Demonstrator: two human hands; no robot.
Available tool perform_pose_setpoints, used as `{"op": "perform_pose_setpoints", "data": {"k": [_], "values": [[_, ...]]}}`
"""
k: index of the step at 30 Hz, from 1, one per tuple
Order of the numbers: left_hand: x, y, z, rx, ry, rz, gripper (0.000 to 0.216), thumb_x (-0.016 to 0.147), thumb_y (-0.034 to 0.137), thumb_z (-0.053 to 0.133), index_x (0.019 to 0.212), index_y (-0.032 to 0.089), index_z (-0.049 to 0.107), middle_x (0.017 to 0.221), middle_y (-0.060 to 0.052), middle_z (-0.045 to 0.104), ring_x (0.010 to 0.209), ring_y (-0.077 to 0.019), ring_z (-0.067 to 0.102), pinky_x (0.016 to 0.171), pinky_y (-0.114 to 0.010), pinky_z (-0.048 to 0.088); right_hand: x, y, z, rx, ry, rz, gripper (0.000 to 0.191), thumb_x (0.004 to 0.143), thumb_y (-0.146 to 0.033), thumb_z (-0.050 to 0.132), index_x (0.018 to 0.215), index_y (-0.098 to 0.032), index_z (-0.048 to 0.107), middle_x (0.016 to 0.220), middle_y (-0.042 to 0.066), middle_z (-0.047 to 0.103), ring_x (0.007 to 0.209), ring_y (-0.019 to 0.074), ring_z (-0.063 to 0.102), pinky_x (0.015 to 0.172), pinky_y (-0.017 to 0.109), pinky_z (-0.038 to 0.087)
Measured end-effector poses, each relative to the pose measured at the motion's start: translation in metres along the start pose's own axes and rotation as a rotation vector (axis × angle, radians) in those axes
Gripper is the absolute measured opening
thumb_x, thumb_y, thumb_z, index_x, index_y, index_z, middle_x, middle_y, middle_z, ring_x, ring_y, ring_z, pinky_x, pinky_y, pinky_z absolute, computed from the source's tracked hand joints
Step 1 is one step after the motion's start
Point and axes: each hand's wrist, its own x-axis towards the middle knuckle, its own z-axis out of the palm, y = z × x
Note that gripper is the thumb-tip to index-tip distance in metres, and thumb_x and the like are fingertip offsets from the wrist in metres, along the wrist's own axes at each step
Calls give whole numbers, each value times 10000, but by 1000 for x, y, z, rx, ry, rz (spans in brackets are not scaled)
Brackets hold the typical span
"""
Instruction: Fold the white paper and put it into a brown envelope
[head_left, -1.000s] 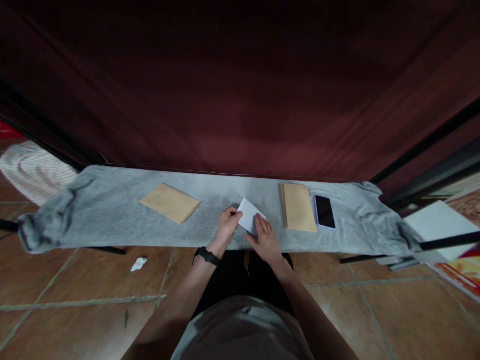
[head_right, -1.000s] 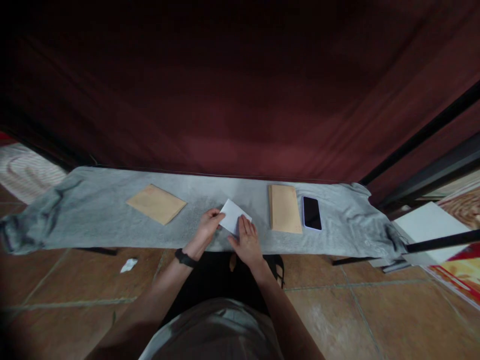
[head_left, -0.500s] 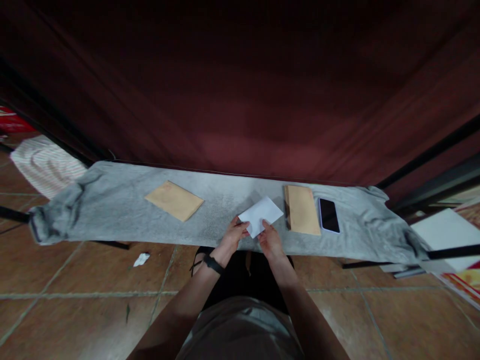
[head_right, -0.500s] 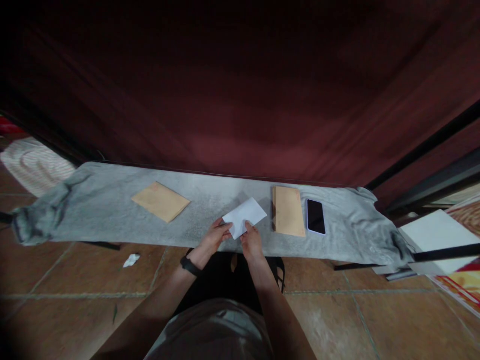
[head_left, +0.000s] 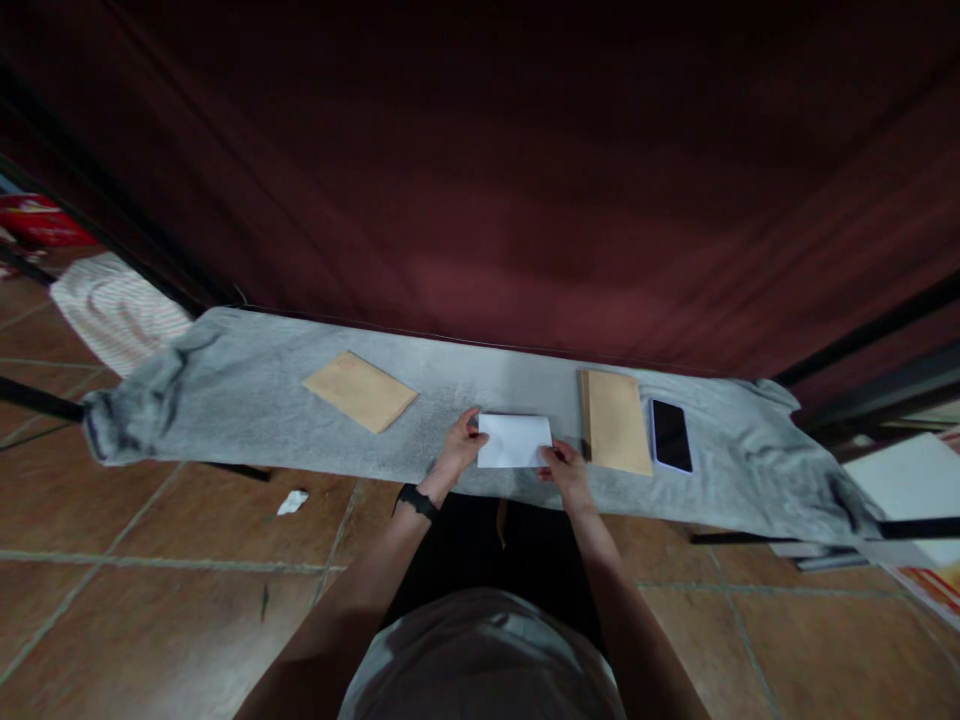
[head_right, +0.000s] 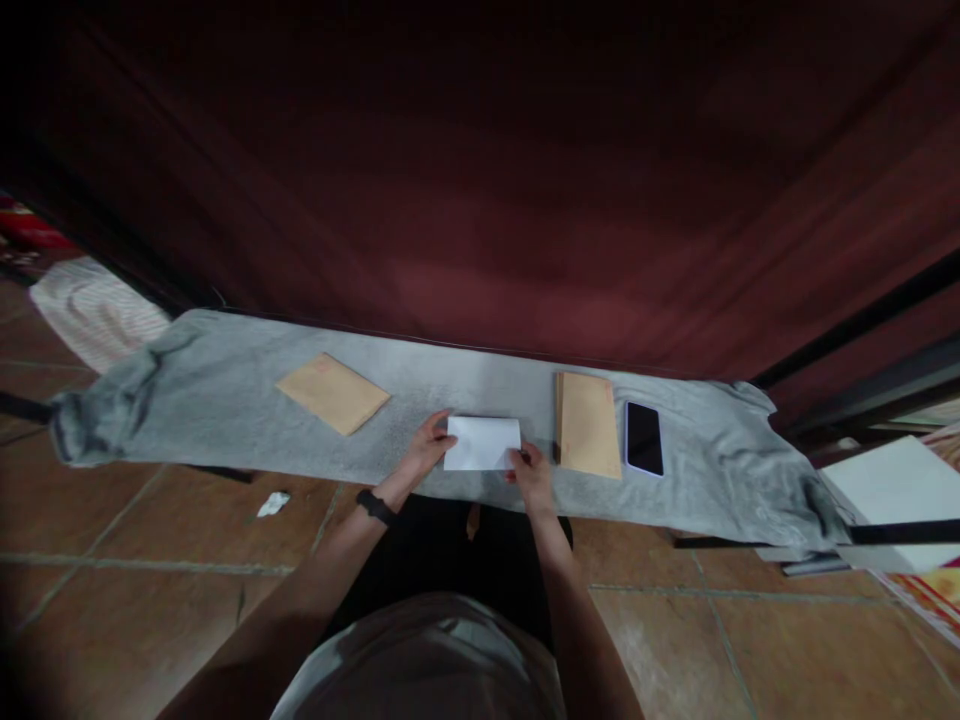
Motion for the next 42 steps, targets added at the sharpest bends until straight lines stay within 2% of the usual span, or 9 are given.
{"op": "perform_pose_setpoints", "data": {"k": [5,10,13,16,19,22,27,37,42], "values": [[-7,-3,11,525,150,362,508,891,153,544,1398,156,511,1256,-131,635,1195,-249,591,1056,-409,457,4,4,4,-179,-31,-17,241,759,-380,668,926,-206,653,635,-32,630,444,135,590,415,249,503],[-26,-8,38,955,-42,674,513,1000,319,437,1489,167,419,1592,-123,359,1495,-284,262,1217,-493,236,6,1,2,-341,-83,-44,151,812,-344,611,875,-211,643,565,-37,594,441,144,573,434,253,482],[-31,-13,49,1025,-118,677,529,1002,388,441,1491,186,428,1605,-115,335,1508,-285,233,1225,-512,199,4,0,-1,-432,-83,-69,110,808,-327,618,844,-226,643,559,-30,589,496,169,594,512,280,501],[-31,-18,53,990,-129,657,529,996,422,454,1473,195,464,1594,-121,354,1505,-297,240,1228,-529,175,-1,-2,-2,-513,-15,-121,129,809,-313,630,902,-228,658,752,40,679,768,229,671,754,353,537],[-30,-21,53,933,-132,659,531,988,415,465,1476,205,464,1598,-115,347,1507,-302,235,1231,-536,154,-7,-6,4,-640,73,-335,257,864,-324,576,1068,-196,665,1076,137,694,1091,297,617,1001,466,450],[-30,-22,53,955,-152,666,540,978,343,460,1488,167,442,1605,-135,324,1513,-305,210,1234,-534,138,-11,-7,17,-635,-69,-560,346,934,-345,493,1211,-201,642,1323,134,625,1283,276,519,1116,482,371],[-30,-21,53,1050,-197,652,547,942,181,393,1479,93,438,1588,-166,347,1518,-290,192,1237,-516,122,-13,3,30,-735,-259,-723,397,980,-261,407,1323,-203,599,1473,108,534,1431,246,391,1200,540,215],[-39,-25,32,996,-217,696,604,987,400,438,1515,113,373,1590,-158,347,1519,-263,204,1240,-524,70,-11,13,27,-976,-136,-743,486,999,-289,353,1445,-164,498,1570,121,393,1485,278,290,1204,544,186],[-35,-24,-13,868,-174,656,571,976,431,481,1488,183,429,1572,-134,391,1494,-265,280,1242,-493,76,-10,17,30,-962,-76,-751,518,1004,-350,371,1475,-156,459,1564,128,401,1475,286,313,1202,540,200]]}}
